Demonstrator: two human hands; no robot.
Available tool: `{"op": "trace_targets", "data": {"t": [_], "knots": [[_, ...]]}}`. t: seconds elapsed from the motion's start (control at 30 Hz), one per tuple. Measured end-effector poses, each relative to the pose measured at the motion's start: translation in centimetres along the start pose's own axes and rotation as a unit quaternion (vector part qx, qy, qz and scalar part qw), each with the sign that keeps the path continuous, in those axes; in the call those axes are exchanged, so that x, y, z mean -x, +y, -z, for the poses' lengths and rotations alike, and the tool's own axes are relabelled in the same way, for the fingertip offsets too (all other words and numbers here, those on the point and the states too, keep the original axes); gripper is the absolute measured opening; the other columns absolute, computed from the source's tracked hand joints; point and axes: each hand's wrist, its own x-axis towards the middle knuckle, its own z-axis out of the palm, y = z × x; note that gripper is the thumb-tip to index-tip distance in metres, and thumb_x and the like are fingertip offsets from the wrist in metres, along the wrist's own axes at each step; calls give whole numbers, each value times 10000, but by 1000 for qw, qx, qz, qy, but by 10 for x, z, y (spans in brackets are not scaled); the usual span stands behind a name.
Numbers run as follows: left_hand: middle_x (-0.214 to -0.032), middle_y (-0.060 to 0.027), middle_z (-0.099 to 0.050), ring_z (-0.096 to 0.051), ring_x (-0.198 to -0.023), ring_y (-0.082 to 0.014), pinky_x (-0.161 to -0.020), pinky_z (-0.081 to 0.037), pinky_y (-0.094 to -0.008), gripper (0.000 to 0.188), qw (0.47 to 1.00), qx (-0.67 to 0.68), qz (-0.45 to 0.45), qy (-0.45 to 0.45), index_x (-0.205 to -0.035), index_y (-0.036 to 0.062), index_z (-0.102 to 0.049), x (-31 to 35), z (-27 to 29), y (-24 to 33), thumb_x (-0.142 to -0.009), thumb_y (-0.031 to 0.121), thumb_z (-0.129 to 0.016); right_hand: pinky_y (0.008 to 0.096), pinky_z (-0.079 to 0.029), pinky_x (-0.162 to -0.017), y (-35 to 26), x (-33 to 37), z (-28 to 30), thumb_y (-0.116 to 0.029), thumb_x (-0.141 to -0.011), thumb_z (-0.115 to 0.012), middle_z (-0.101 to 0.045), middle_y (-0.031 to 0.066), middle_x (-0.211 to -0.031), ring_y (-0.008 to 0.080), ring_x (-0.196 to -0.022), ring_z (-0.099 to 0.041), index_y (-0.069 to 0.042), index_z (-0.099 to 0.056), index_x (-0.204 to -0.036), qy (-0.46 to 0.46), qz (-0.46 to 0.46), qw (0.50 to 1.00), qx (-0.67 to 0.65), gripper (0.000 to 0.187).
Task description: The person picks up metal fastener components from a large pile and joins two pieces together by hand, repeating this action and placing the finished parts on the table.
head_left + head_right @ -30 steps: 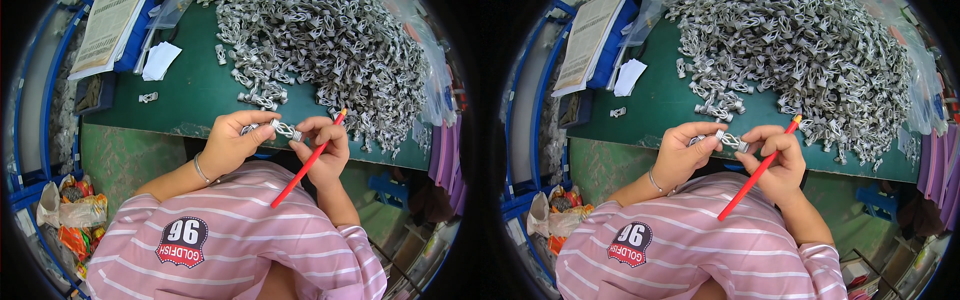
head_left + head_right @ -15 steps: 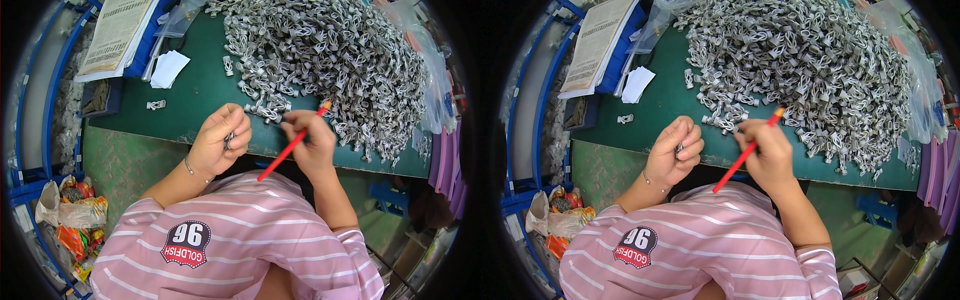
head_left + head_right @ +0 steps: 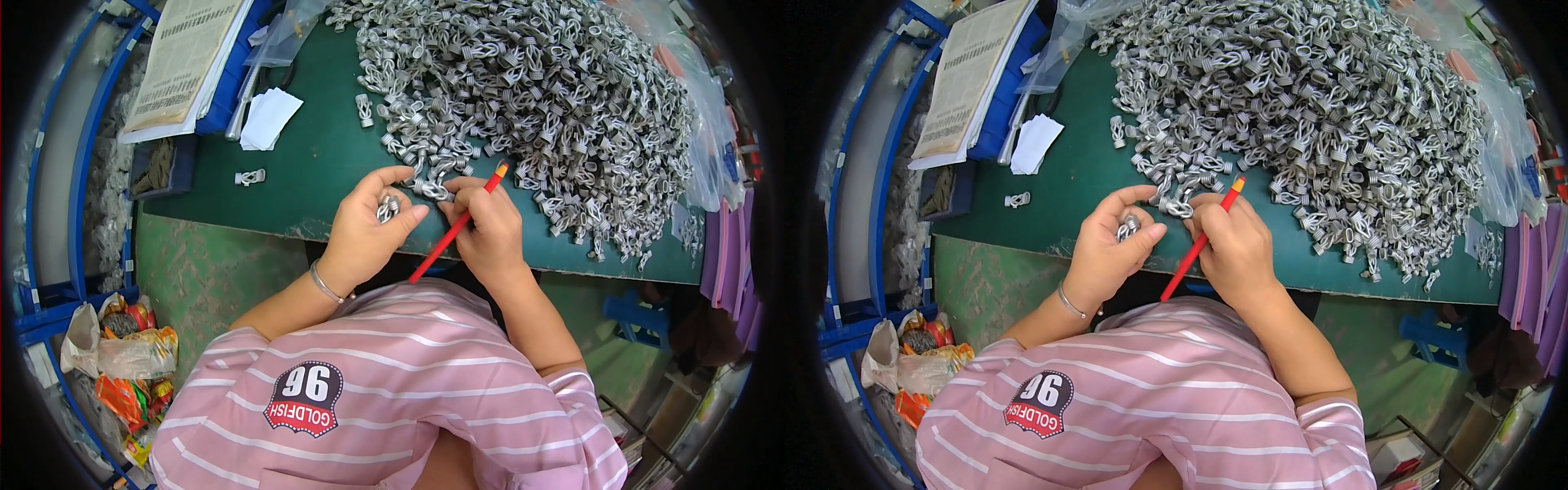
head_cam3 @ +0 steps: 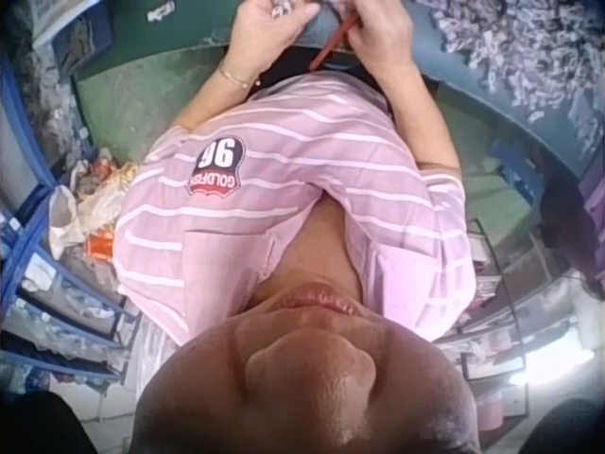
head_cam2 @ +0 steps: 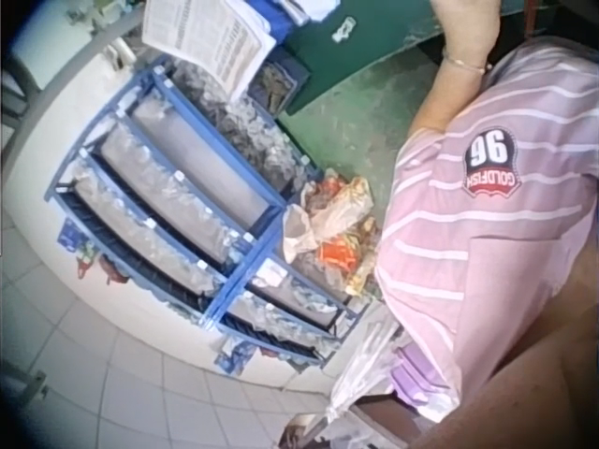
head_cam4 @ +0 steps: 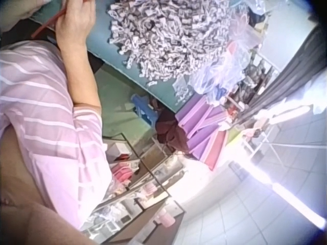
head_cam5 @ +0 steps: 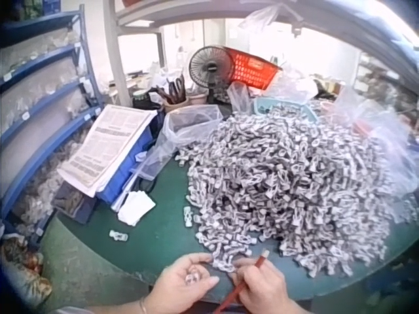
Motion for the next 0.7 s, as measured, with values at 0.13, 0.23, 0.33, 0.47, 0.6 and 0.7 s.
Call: {"op": "trace_targets", "data": {"t": [0.13, 0.23, 0.33, 0.47, 0.6, 0.7], "knots": [[-737, 14, -554, -476, -642, -32, -588, -409, -178, 366, 998, -70, -10, -2, -1071, -27, -519, 0, 1, -1, -753, 72, -670, 292, -460, -547, -6, 5, 6, 59, -649, -690, -610, 124, -833, 230, -627, -567, -40, -444, -722, 5, -74, 993, -96, 275], [-752, -4, -578, -492, -657, -41, -608, -422, -196, 270, 998, -69, 1, -1, -989, -5, -577, 0, -1, 0, -750, 76, -674, 270, -455, -547, -9, 6, 9, 52, -660, -695, -610, 127, -823, 201, -635, -569, -41, -443, -724, 15, -51, 983, -174, 277], [-755, -24, -591, -526, -658, -71, -619, -433, -215, 203, 990, -99, -101, -2, -926, 8, -606, 3, -3, 5, -738, 46, -673, 244, -468, -600, -9, 8, 13, 80, -703, -656, -602, 139, -878, 154, -688, -571, -41, -424, -737, 1, -196, 908, -371, 264], [-762, -47, -585, -544, -654, -105, -600, -428, -216, 208, 942, -178, -275, -72, -874, 8, -623, 3, -7, 14, -681, -8, -699, 253, -483, -678, -1, 15, 15, 116, -736, -606, -573, 146, -937, 160, -779, -574, -42, -404, -766, -11, -248, 817, -521, 258], [-756, -45, -573, -525, -637, -89, -558, -411, -200, 249, 947, -140, -275, -88, -891, 0, -620, 3, -9, 11, -662, -26, -713, 258, -481, -689, -4, 18, 16, 109, -708, -640, -550, 149, -947, 177, -818, -570, -47, -395, -789, 51, -161, 869, -466, 301], [-710, -19, -562, -503, -586, -66, -514, -396, -186, 205, 985, -53, -151, -68, -911, -3, -617, 7, -11, 9, -718, 8, -686, 256, -481, -674, -5, 19, 21, 81, -678, -690, -549, 155, -943, 168, -802, -561, -57, -388, -811, 85, -95, 926, -355, 358]]}}
